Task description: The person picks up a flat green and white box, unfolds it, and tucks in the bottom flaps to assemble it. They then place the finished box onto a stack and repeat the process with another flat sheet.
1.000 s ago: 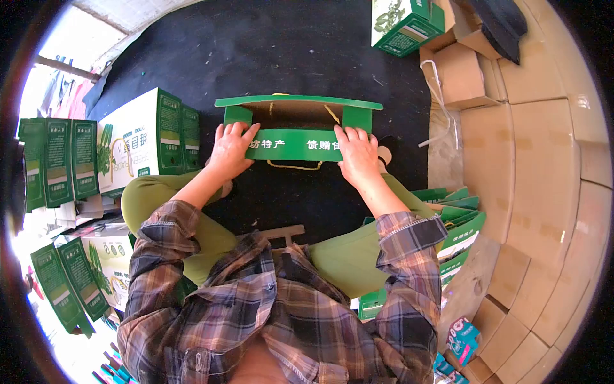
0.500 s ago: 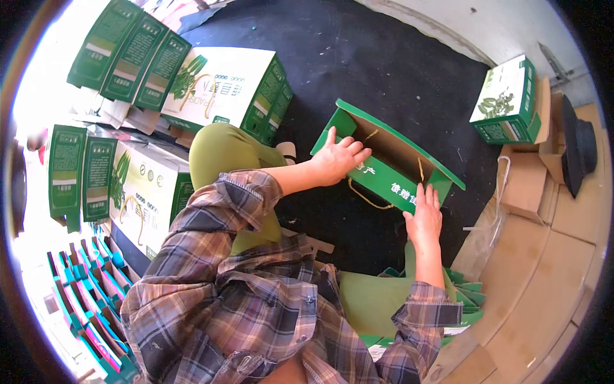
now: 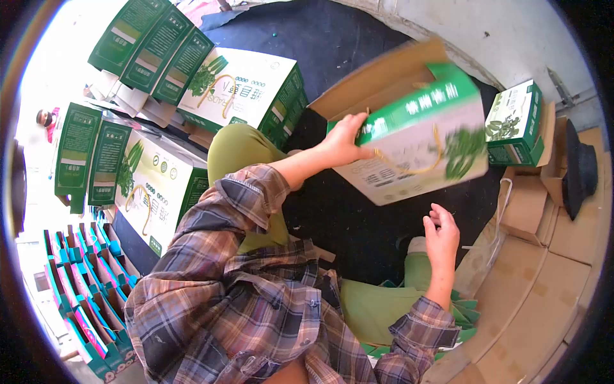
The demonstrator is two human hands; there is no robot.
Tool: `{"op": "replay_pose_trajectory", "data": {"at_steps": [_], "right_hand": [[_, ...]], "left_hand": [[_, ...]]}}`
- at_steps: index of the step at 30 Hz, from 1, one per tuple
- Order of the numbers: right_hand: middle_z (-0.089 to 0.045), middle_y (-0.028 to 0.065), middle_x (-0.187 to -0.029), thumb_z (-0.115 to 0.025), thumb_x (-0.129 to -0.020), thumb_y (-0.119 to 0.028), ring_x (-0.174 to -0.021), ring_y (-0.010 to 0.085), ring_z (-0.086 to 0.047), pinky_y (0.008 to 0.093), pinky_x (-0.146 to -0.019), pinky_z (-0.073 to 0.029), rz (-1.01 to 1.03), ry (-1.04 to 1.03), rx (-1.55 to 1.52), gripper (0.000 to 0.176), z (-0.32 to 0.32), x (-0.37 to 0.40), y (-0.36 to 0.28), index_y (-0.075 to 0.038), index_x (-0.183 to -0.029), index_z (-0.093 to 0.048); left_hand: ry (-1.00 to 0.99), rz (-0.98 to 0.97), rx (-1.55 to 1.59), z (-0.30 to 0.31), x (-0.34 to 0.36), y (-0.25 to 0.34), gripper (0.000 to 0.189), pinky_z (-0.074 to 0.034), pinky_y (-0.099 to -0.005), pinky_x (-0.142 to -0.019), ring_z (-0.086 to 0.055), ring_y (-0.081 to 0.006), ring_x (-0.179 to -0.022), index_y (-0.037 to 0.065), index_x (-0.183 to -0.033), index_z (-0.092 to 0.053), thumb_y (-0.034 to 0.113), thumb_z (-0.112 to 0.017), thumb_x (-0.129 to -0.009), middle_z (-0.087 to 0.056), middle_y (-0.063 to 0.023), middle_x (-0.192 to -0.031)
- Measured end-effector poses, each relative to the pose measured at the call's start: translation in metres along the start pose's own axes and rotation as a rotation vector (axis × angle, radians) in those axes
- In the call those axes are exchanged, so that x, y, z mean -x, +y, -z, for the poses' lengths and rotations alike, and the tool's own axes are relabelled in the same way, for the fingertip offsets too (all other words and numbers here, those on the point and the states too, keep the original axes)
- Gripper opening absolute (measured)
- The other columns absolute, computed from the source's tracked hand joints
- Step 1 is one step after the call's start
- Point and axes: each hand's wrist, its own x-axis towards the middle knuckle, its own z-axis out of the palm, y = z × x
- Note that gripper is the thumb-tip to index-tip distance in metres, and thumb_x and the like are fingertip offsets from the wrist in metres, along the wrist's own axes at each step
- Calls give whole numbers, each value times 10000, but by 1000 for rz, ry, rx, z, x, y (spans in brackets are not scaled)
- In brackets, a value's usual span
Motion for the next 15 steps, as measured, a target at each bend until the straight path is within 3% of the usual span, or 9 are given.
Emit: {"op": "replay_pose_trajectory", "data": {"at_steps": [1, 5, 7, 12, 13, 15], "right_hand": [[-663, 151, -1049, -659, -846, -62, -883, 197, -655, 320, -756, -525, 12, -34, 29, 362, -2, -1, 1, -8, -1200, -609], [-671, 168, -1047, -667, -838, -73, -872, 210, -665, 328, -785, -521, 5, -73, 62, 395, -5, -1, -5, -12, -1223, -603], [-672, 170, -1049, -667, -836, -78, -876, 214, -667, 331, -791, -521, -2, -80, 61, 400, -5, -1, -7, -13, -1226, -602], [-672, 169, -1056, -668, -832, -90, -879, 225, -668, 336, -797, -522, -26, -115, 84, 413, -7, 0, -12, -18, -1234, -601], [-671, 168, -1059, -670, -829, -89, -879, 227, -668, 336, -798, -523, -18, -123, 95, 417, -8, -1, -11, -22, -1235, -601], [-671, 167, -1062, -672, -827, -89, -879, 230, -669, 337, -799, -523, -14, -126, 108, 421, -9, 1, -9, -25, -1237, -601]], "left_hand": [[73, -6, 60, 5, -4, 0, 944, -435, -389, -990, -525, -348, -1159, -61, -1370, -395, 275, -867, -625, -528, -228, -1228], [118, 176, 841, 59, -14, 33, 774, -489, -350, -925, -591, -253, -1076, -102, -1360, -379, 143, -802, -761, -590, -175, -1183], [124, 190, 1058, 97, -7, 49, 634, -528, -404, -866, -629, -252, -1011, -57, -1290, -430, 178, -763, -805, -609, -156, -1147], [313, 194, 1222, 165, 5, 0, 505, -575, -423, -787, -653, -199, -936, 10, -1219, -502, 278, -717, -849, -648, -85, -1035], [382, 143, 1269, 174, 16, -2, 520, -571, -431, -805, -658, -203, -935, 25, -1222, -518, 308, -729, -840, -661, -85, -1036], [541, 243, 1267, 190, 34, -17, 608, -555, -451, -849, -657, -213, -971, 9, -1276, -491, 350, -731, -833, -660, -76, -1081]]}}
